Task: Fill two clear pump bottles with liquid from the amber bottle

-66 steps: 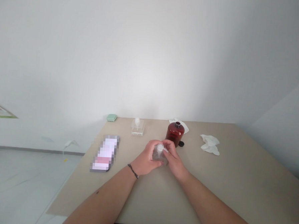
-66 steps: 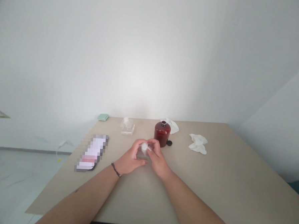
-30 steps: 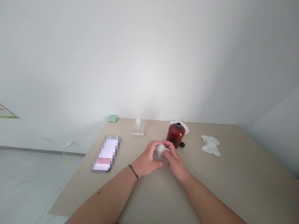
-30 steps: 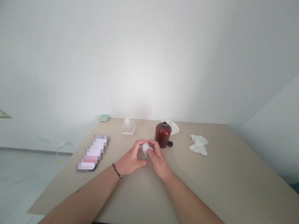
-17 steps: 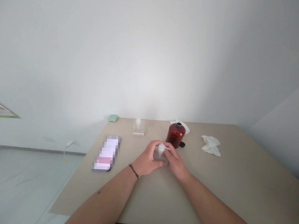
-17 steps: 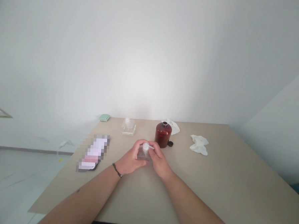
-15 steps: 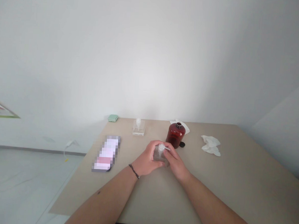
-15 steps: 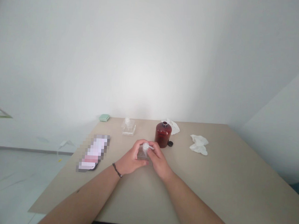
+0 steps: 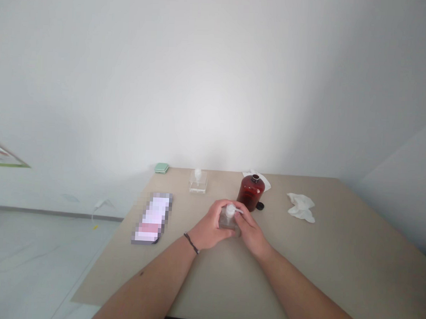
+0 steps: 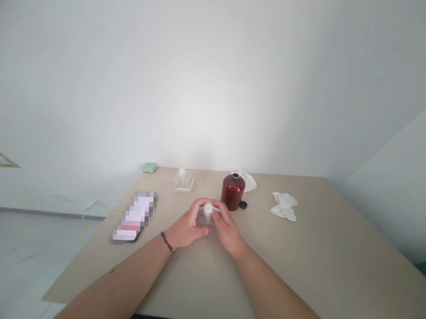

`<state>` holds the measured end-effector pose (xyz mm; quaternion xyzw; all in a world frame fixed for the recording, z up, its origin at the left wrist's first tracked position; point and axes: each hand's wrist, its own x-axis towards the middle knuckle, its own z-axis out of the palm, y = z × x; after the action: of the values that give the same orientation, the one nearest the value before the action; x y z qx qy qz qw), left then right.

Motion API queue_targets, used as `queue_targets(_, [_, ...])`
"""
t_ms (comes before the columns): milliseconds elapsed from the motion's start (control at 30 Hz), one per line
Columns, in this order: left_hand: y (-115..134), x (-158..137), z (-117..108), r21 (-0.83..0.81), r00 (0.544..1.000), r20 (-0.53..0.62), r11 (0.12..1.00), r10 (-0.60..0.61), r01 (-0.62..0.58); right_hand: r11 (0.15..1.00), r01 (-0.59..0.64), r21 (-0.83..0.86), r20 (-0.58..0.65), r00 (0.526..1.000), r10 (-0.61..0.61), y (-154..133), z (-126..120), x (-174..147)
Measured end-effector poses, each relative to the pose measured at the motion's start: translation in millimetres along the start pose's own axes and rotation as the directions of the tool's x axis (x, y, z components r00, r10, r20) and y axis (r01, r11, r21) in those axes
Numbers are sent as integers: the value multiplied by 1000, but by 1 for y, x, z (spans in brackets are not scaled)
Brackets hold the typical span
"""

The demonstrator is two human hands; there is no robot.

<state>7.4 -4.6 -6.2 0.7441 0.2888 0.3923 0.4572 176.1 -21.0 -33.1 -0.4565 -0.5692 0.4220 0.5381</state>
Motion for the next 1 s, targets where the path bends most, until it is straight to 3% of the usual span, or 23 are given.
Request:
queue_targets(200, [-3, 0, 0, -7, 1000, 0, 1000, 28, -28, 1000, -9, 21, 84, 996, 7, -4, 1, -1])
queue_targets(433, [-3, 0, 1, -9, 1000, 2, 1000, 15, -15, 1000, -4, 26, 27, 1000, 3, -3, -1, 0])
queue_targets(633, [0, 0, 0, -10, 999, 9, 999, 34, -34, 998, 35, 52, 97, 995, -40, -4, 1, 0])
queue_targets(900, [1, 0, 0, -11, 1000, 5, 1000, -4, 4, 999, -3, 51, 38, 999, 1, 1, -2, 0])
queue_targets(1000, [2, 0, 0, -6, 1000, 5, 1000, 1, -1, 999, 1, 54, 78, 997, -5, 1, -2, 0])
